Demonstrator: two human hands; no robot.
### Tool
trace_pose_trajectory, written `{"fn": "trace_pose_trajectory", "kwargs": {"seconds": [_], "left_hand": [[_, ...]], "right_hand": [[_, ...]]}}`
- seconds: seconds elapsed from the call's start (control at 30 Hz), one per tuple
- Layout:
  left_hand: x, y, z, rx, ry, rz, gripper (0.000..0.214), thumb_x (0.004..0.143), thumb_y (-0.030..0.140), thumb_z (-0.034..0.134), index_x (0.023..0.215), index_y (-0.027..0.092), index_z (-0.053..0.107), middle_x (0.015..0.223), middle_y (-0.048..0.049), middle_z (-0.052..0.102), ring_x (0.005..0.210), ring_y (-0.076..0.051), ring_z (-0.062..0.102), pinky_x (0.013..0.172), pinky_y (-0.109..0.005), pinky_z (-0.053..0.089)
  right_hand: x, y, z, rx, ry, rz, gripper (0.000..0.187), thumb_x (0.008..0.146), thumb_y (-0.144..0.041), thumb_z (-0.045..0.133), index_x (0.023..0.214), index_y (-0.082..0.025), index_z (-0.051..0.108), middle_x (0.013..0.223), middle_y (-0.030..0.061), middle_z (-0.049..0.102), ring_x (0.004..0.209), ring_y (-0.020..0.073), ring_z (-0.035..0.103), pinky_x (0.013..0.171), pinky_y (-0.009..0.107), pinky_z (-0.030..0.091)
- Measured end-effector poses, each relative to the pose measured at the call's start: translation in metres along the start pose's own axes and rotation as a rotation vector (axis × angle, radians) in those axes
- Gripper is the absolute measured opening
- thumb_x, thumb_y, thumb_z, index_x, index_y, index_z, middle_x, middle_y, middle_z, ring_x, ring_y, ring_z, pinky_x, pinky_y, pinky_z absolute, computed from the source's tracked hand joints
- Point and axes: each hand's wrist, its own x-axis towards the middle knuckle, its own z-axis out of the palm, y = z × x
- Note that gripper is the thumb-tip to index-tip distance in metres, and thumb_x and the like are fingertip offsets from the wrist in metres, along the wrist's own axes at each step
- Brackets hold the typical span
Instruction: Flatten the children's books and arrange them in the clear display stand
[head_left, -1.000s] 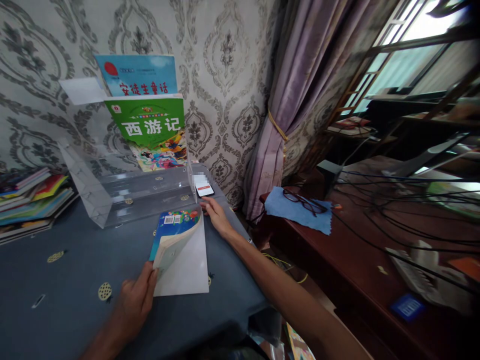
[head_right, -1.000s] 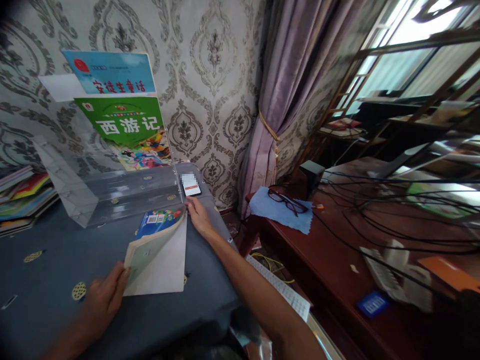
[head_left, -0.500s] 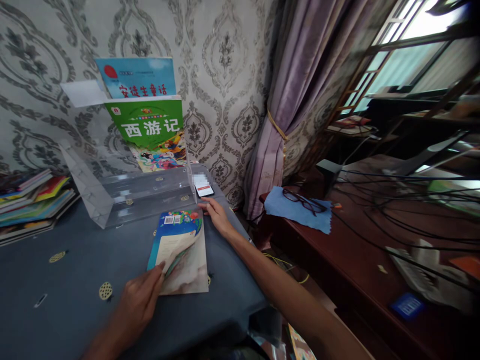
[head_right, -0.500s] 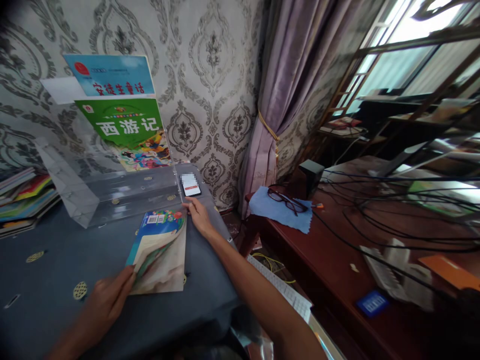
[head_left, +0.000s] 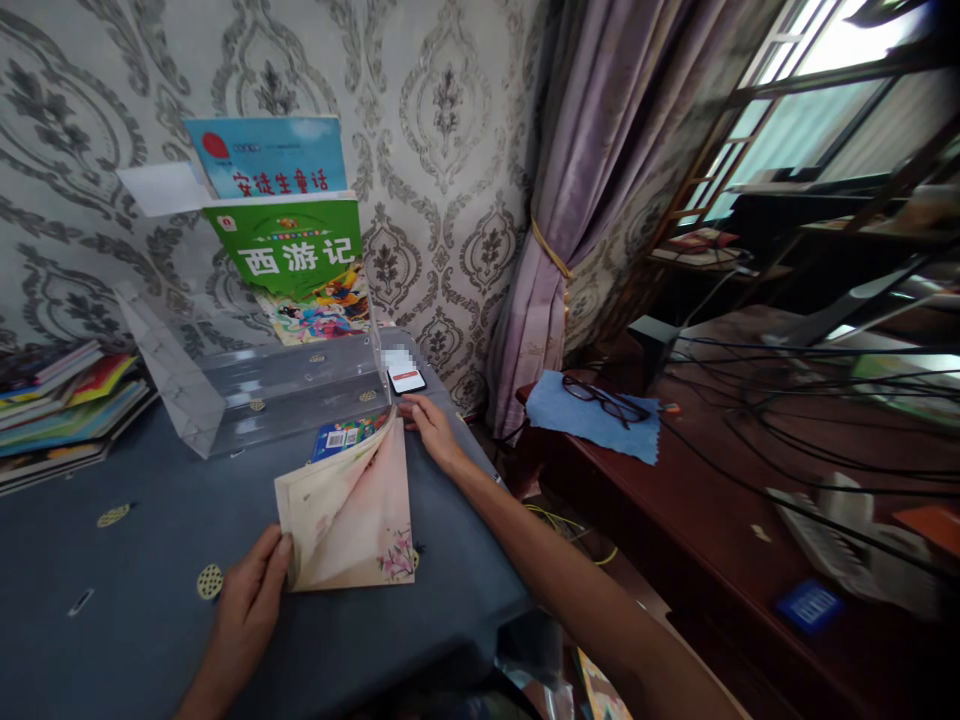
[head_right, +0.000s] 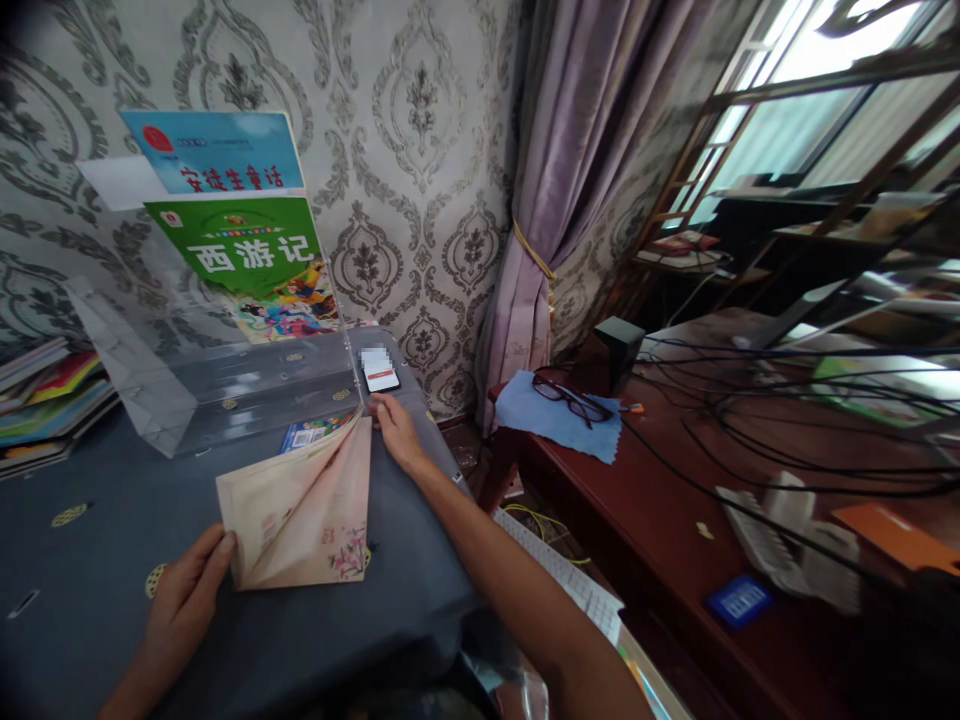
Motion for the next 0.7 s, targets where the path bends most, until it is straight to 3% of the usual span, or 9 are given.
{"fn": "trace_pose_trajectory", "kwargs": {"seconds": [0.2,0.43,0.57,0.7], "left_hand": [[0.000,0.004,-0.001,-0.076,-0.042,-0.064,0.037,0.092,0.051,0.049,0.079,0.020,0.064,0.064,0.0026,0.065,0.058,-0.014,0.059,0.050,-0.019,0.048],[0.000,0.007,-0.001,-0.056,-0.060,-0.025,0.039,0.094,0.051,0.046,0.080,0.020,0.063,0.062,0.0030,0.062,0.058,-0.013,0.059,0.051,-0.018,0.047],[-0.005,0.003,0.001,0.090,-0.023,0.090,0.038,0.097,0.048,0.043,0.090,0.019,0.065,0.065,0.0023,0.066,0.055,-0.014,0.061,0.050,-0.019,0.048],[-0.009,0.003,0.006,0.233,-0.012,0.391,0.027,0.100,0.034,0.043,0.105,0.018,0.064,0.084,-0.0031,0.076,0.065,-0.015,0.071,0.060,-0.020,0.055]], "right_hand": [[-0.001,-0.001,0.000,0.010,-0.015,-0.033,0.033,0.098,-0.027,0.037,0.124,-0.026,0.057,0.119,0.0079,0.070,0.114,0.0215,0.065,0.088,0.037,0.057],[-0.002,-0.004,0.000,-0.026,-0.017,-0.043,0.033,0.098,-0.028,0.037,0.123,-0.027,0.058,0.113,0.0059,0.072,0.109,0.0222,0.067,0.087,0.038,0.057],[-0.006,-0.007,0.000,-0.104,0.005,-0.084,0.033,0.097,-0.028,0.038,0.123,-0.025,0.059,0.100,0.0048,0.074,0.098,0.0205,0.069,0.091,0.037,0.053],[-0.012,-0.011,0.001,-0.220,-0.013,-0.150,0.032,0.096,-0.027,0.042,0.121,-0.022,0.062,0.092,0.0036,0.072,0.087,0.0193,0.067,0.088,0.034,0.052]]}}
